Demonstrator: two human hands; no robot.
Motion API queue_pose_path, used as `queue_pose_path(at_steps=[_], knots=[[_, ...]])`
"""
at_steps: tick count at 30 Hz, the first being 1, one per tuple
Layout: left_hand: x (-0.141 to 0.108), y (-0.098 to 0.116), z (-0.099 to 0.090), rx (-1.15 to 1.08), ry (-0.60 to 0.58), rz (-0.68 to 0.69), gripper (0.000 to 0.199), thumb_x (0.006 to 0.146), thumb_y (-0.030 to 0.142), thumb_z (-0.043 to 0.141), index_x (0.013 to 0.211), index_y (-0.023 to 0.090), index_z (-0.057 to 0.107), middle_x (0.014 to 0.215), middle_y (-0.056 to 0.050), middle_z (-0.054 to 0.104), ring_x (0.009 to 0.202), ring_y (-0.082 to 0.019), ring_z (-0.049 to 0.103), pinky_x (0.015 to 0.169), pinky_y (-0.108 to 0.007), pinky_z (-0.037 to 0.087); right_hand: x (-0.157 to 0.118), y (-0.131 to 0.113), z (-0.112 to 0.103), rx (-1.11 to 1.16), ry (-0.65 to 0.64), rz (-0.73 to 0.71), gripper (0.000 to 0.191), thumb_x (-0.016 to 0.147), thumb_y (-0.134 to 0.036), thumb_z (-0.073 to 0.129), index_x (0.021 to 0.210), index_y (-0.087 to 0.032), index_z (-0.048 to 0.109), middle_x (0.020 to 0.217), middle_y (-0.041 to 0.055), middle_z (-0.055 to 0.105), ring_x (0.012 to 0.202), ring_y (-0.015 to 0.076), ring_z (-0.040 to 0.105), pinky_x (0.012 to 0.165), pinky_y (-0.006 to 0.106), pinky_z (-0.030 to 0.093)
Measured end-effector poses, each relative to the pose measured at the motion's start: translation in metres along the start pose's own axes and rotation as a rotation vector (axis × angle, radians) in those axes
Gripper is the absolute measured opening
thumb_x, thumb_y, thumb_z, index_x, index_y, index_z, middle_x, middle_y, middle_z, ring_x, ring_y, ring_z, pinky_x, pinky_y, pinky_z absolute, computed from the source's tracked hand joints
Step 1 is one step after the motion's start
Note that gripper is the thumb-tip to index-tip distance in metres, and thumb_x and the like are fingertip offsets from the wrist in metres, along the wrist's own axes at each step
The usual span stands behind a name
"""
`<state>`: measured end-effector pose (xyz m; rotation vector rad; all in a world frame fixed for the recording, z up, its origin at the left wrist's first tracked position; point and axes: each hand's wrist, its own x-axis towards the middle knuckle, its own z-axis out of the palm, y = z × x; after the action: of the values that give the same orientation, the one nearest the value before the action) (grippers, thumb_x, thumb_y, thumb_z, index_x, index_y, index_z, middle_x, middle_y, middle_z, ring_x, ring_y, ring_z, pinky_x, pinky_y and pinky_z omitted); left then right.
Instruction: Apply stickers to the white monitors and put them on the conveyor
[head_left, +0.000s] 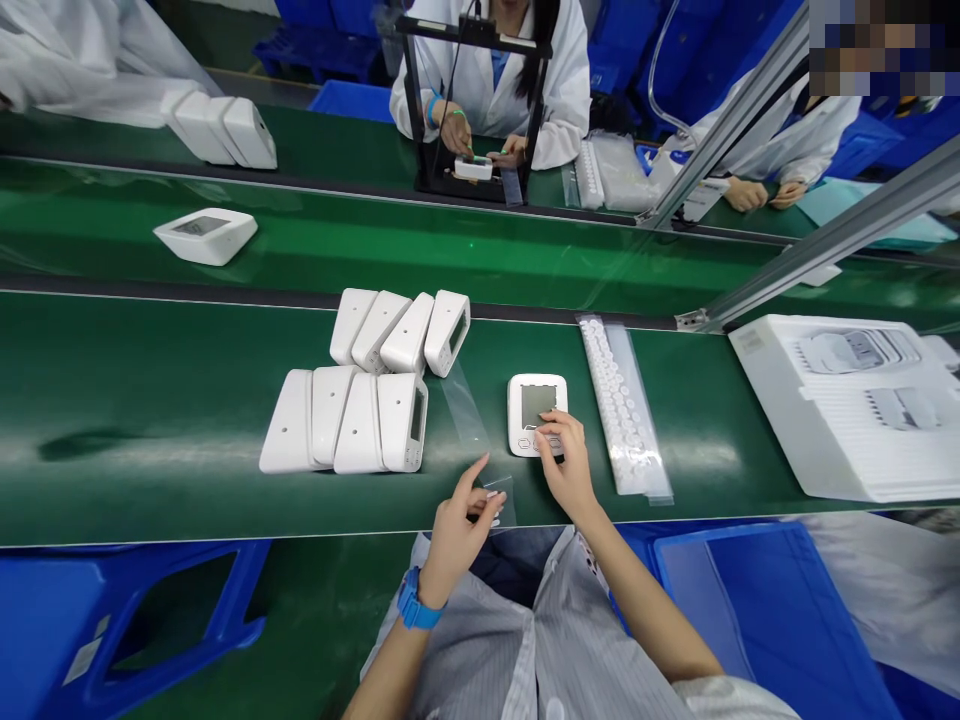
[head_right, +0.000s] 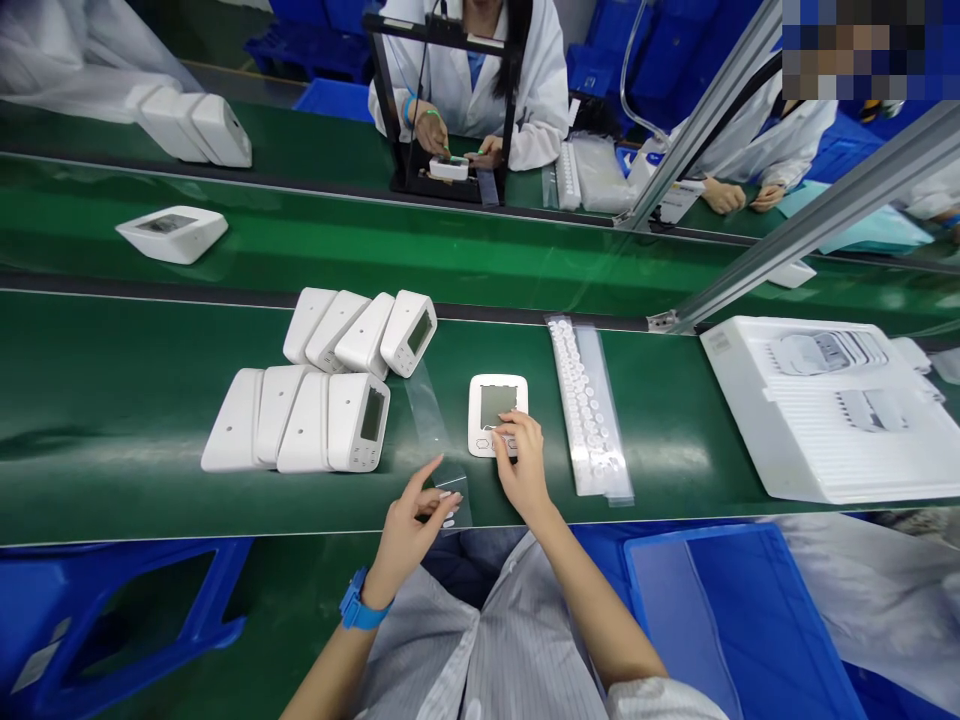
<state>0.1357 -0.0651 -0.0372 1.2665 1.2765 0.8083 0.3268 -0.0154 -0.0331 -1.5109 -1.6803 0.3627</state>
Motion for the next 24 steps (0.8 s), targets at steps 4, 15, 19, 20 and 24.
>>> queue_pose_path(at_steps=[4, 15, 19, 20, 24], knots=[[0.001, 0.002, -0.002, -0.073, -0.026, 0.007, 0.035, 0.091, 0.033, 0.062, 0.124, 0.022, 0.06, 0.086, -0.001, 0.078, 0.078, -0.02, 0.077, 0.074, -0.031, 0.062, 0.0, -0.001, 0.007, -0.059, 0.023, 0.013, 0.009, 0.089, -0.029, 0.065, 0.094, -0.023, 0.061, 0.118, 0.0103, 0.06, 0.117, 0.0281, 0.053, 0.1, 0.05, 0.042], [0.004, -0.002, -0.01, -0.184, -0.114, -0.008, 0.037, 0.085, 0.024, 0.068, 0.121, 0.021, 0.061, 0.113, -0.007, 0.076, 0.09, -0.019, 0.075, 0.085, -0.033, 0.061, -0.034, -0.027, -0.002, 0.233, -0.16, -0.193, 0.015, 0.092, -0.014, 0.059, 0.1, -0.025, 0.066, 0.108, 0.0079, 0.065, 0.108, 0.0227, 0.063, 0.092, 0.042, 0.055], [0.005, -0.003, -0.01, -0.205, -0.109, -0.021, 0.032, 0.085, 0.026, 0.067, 0.116, 0.019, 0.063, 0.109, -0.007, 0.077, 0.099, -0.022, 0.075, 0.091, -0.036, 0.06, -0.044, -0.021, 0.004, 0.257, -0.218, -0.239, 0.019, 0.092, -0.014, 0.061, 0.105, -0.026, 0.068, 0.107, 0.0075, 0.068, 0.106, 0.0224, 0.065, 0.09, 0.041, 0.057], [0.005, -0.003, -0.011, -0.208, -0.108, -0.024, 0.03, 0.085, 0.026, 0.067, 0.114, 0.019, 0.064, 0.108, -0.007, 0.078, 0.102, -0.023, 0.074, 0.093, -0.036, 0.059, -0.044, -0.019, 0.005, 0.259, -0.217, -0.241, 0.019, 0.092, -0.013, 0.061, 0.105, -0.026, 0.068, 0.106, 0.0072, 0.068, 0.105, 0.0219, 0.065, 0.089, 0.041, 0.057], [0.005, -0.002, -0.012, -0.21, -0.097, -0.028, 0.023, 0.087, 0.027, 0.065, 0.108, 0.019, 0.067, 0.104, -0.006, 0.079, 0.103, -0.023, 0.074, 0.093, -0.035, 0.059, -0.044, -0.018, 0.009, 0.268, -0.215, -0.244, 0.019, 0.092, -0.011, 0.06, 0.103, -0.025, 0.068, 0.102, 0.0066, 0.069, 0.101, 0.0204, 0.066, 0.086, 0.038, 0.059]])
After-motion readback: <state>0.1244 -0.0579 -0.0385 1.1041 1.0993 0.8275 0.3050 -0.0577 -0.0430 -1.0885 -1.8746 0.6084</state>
